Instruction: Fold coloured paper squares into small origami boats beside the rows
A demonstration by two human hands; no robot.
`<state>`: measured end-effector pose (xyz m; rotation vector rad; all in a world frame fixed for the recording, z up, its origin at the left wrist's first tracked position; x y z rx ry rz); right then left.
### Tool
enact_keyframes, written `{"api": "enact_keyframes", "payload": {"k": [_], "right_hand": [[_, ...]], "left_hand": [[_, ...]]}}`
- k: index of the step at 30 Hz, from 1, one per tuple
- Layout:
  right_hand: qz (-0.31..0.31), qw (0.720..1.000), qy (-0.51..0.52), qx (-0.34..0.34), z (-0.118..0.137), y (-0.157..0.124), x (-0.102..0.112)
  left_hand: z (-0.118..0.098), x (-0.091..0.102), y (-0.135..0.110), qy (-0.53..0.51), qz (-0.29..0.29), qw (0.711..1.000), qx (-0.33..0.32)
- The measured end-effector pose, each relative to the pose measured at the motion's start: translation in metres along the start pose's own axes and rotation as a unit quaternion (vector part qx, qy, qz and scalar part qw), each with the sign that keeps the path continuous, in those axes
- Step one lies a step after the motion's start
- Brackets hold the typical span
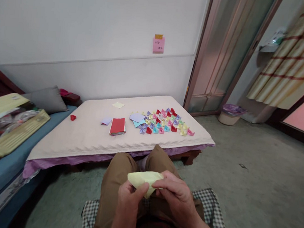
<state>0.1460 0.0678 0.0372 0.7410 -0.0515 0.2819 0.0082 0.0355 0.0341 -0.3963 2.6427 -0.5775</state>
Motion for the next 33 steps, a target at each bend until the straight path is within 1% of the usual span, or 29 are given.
{"api": "enact_keyframes", "payload": {"k": [2,3,5,7,8,9,12,13,16,18,20,23,26,29,31,33], "right_hand": [[0.007,1.0,0.004,-0.008,0.0,0.0,0.0],[0.0,1.0,0.016,-0.018,0.001,0.0,0.001],[-0.036,0.995,0.071,-0.051,0.001,0.001,0.003],[-0.073,0.982,0.142,-0.103,-0.001,0.002,0.004],[-0.075,0.974,0.166,-0.132,-0.003,0.002,0.003],[-0.064,0.969,0.179,-0.158,-0.004,0.003,0.001],[-0.027,0.967,0.15,-0.206,-0.009,0.003,-0.004],[-0.027,0.968,0.134,-0.211,-0.011,0.003,-0.005],[-0.049,0.969,0.107,-0.218,-0.015,0.001,-0.004],[-0.048,0.966,0.117,-0.226,-0.017,-0.001,-0.002],[-0.033,0.962,0.137,-0.235,-0.017,-0.003,-0.001],[-0.018,0.959,0.157,-0.234,-0.014,-0.001,0.001],[-0.011,0.962,0.141,-0.232,-0.01,0.004,0.0],[-0.003,0.957,0.134,-0.257,-0.009,0.008,-0.006],[-0.008,0.951,0.144,-0.275,-0.01,0.008,-0.008],[-0.016,0.947,0.15,-0.283,-0.012,0.007,-0.007]], "left_hand": [[0.004,0.003,0.003,0.009,-0.012,1.0,-0.003],[0.005,0.004,0.004,0.007,-0.016,1.0,-0.007],[0.008,0.007,0.006,0.001,-0.022,1.0,-0.016],[0.008,0.008,0.006,0.012,-0.025,0.999,-0.022],[0.008,0.008,0.006,0.022,-0.027,0.999,-0.024],[0.006,0.007,0.004,0.034,-0.027,0.999,-0.025],[0.003,0.005,0.0,0.071,-0.017,0.997,-0.026],[0.002,0.004,-0.001,0.078,-0.013,0.996,-0.027],[0.002,0.002,-0.002,0.077,0.003,0.997,-0.026],[0.003,0.001,-0.001,0.058,0.017,0.998,-0.022],[0.005,0.001,0.002,0.033,0.032,0.999,-0.016],[0.005,0.003,0.005,0.013,0.037,0.999,-0.012],[0.006,0.004,0.006,0.063,0.032,0.997,-0.014],[0.008,0.005,0.007,0.123,0.028,0.992,-0.02],[0.01,0.005,0.009,0.139,0.044,0.989,-0.017],[0.011,0.007,0.011,0.13,0.068,0.989,-0.028]]}}
Point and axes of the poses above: each hand's wrist, its own y-axis towards the middle knuckle, its own x-axis out of the back of the hand, z = x × y, the point moved 3 cm from there along y, towards the middle knuckle, and after that the axes turned 15 degrees about x, right-handed, at the moved point
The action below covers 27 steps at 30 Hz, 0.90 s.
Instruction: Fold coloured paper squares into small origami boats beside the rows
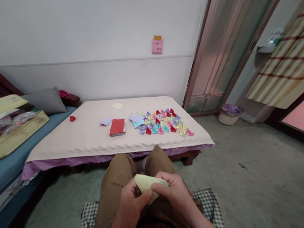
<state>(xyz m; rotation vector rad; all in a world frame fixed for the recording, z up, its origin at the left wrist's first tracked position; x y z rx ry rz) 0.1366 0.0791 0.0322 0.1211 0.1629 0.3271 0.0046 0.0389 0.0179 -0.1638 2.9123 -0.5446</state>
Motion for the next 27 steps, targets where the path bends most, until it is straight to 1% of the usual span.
{"api": "enact_keyframes", "payload": {"k": [1,3,5,6,8,10,13,15,18,21,23,24,27], "right_hand": [[-0.001,1.0,-0.003,-0.003,-0.001,0.0,0.001],[0.004,1.0,-0.017,-0.01,-0.003,-0.001,0.005],[0.014,0.999,-0.042,-0.015,-0.003,-0.001,0.007],[0.021,0.998,-0.056,-0.015,-0.003,-0.001,0.008],[0.033,0.996,-0.079,-0.009,-0.001,0.0,0.007],[0.045,0.995,-0.091,-0.002,0.0,0.001,0.006],[0.054,0.994,-0.097,0.001,0.0,0.001,0.005],[0.051,0.994,-0.101,-0.002,0.0,0.001,0.006],[0.046,0.994,-0.104,-0.004,0.0,0.0,0.007],[0.042,0.994,-0.097,-0.002,0.002,0.001,0.006],[0.039,0.995,-0.09,0.001,0.002,0.002,0.005],[0.037,0.995,-0.088,0.003,0.002,0.002,0.005],[0.037,0.995,-0.092,0.009,0.001,0.001,0.005]], "left_hand": [[-0.001,0.002,0.0,-0.003,0.003,1.0,-0.021],[-0.006,0.009,-0.001,0.022,-0.017,0.995,-0.094],[-0.016,0.014,-0.003,0.103,-0.047,0.978,-0.176],[-0.02,0.015,-0.005,0.156,-0.049,0.965,-0.205],[-0.029,0.017,-0.006,0.234,-0.043,0.943,-0.233],[-0.036,0.017,-0.006,0.275,-0.026,0.934,-0.228],[-0.041,0.018,-0.003,0.275,-0.006,0.941,-0.196],[-0.041,0.02,0.0,0.243,0.009,0.956,-0.165],[-0.034,0.023,0.005,0.158,0.037,0.981,-0.108],[-0.026,0.024,0.008,0.079,0.056,0.992,-0.079],[-0.021,0.023,0.01,0.053,0.053,0.994,-0.079],[-0.02,0.022,0.01,0.053,0.041,0.994,-0.086],[-0.02,0.02,0.008,0.094,-0.012,0.988,-0.124]]}}
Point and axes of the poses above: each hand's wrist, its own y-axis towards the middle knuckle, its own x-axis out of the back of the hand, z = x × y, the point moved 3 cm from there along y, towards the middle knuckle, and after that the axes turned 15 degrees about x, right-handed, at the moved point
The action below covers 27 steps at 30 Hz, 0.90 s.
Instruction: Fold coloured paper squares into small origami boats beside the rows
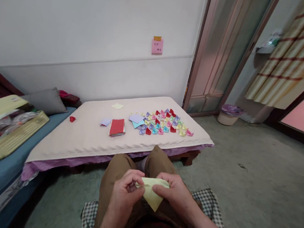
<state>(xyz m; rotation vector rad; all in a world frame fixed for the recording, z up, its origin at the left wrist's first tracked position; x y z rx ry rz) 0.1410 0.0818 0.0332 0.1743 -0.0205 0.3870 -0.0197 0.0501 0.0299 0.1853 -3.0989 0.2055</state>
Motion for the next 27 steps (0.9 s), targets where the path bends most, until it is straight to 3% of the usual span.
{"api": "enact_keyframes", "payload": {"k": [15,21,27], "right_hand": [[-0.03,0.999,-0.04,0.007,0.009,-0.003,0.005],[-0.039,0.997,-0.059,-0.005,0.01,-0.004,0.006],[-0.054,0.997,-0.058,-0.005,0.008,-0.003,0.006]], "left_hand": [[-0.008,-0.001,-0.006,0.083,-0.037,0.99,-0.11],[-0.012,-0.003,-0.011,0.114,-0.025,0.987,-0.115],[-0.009,-0.007,-0.013,0.098,-0.014,0.992,-0.073]]}}
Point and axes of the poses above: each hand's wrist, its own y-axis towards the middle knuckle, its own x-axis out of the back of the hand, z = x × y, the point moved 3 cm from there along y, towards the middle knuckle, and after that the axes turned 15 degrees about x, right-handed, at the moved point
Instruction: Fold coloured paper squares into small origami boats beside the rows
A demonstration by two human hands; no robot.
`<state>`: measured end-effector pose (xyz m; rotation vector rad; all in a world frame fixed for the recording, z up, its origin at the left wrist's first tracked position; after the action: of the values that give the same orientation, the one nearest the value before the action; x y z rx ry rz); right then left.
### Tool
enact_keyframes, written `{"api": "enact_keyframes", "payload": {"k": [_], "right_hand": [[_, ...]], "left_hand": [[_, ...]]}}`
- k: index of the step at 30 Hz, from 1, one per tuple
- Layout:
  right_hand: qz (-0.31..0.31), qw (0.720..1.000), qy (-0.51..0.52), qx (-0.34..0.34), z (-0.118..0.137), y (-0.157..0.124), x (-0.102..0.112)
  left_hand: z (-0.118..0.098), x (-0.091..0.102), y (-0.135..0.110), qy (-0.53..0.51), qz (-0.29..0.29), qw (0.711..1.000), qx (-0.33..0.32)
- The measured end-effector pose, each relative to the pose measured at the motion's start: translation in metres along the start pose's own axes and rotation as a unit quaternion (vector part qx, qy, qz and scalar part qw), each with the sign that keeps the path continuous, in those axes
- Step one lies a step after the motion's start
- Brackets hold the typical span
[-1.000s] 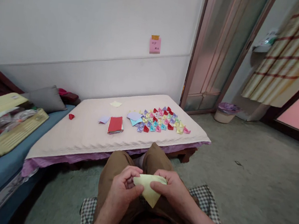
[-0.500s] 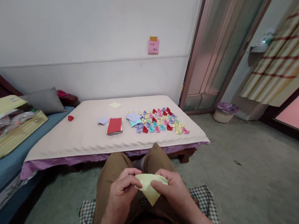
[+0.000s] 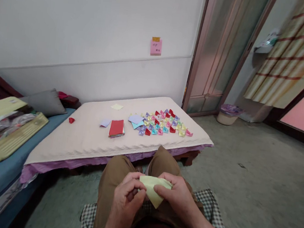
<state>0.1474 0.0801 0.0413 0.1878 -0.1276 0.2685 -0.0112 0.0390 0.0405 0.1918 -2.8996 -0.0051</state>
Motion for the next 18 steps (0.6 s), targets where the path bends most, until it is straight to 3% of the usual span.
{"api": "enact_keyframes", "payload": {"k": [3,9,18], "right_hand": [[-0.002,1.0,0.019,0.0,-0.002,0.001,-0.001],[0.025,0.996,0.081,-0.001,-0.007,-0.001,-0.004],[-0.005,1.0,0.026,0.016,-0.004,-0.003,-0.008]], "left_hand": [[0.005,-0.002,0.004,-0.025,-0.021,0.999,0.042],[0.013,-0.006,0.006,-0.17,-0.022,0.98,0.102],[0.016,-0.015,0.008,-0.218,-0.012,0.963,0.158]]}}
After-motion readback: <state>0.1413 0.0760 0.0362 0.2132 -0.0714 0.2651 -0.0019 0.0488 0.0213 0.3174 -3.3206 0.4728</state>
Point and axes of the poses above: each hand's wrist, its own y-axis towards the middle knuckle, its own x-axis out of the back of the hand, z = x × y, the point moved 3 cm from there along y, towards the middle knuckle, and after that the axes turned 15 degrees about x, right-handed, at the moved point
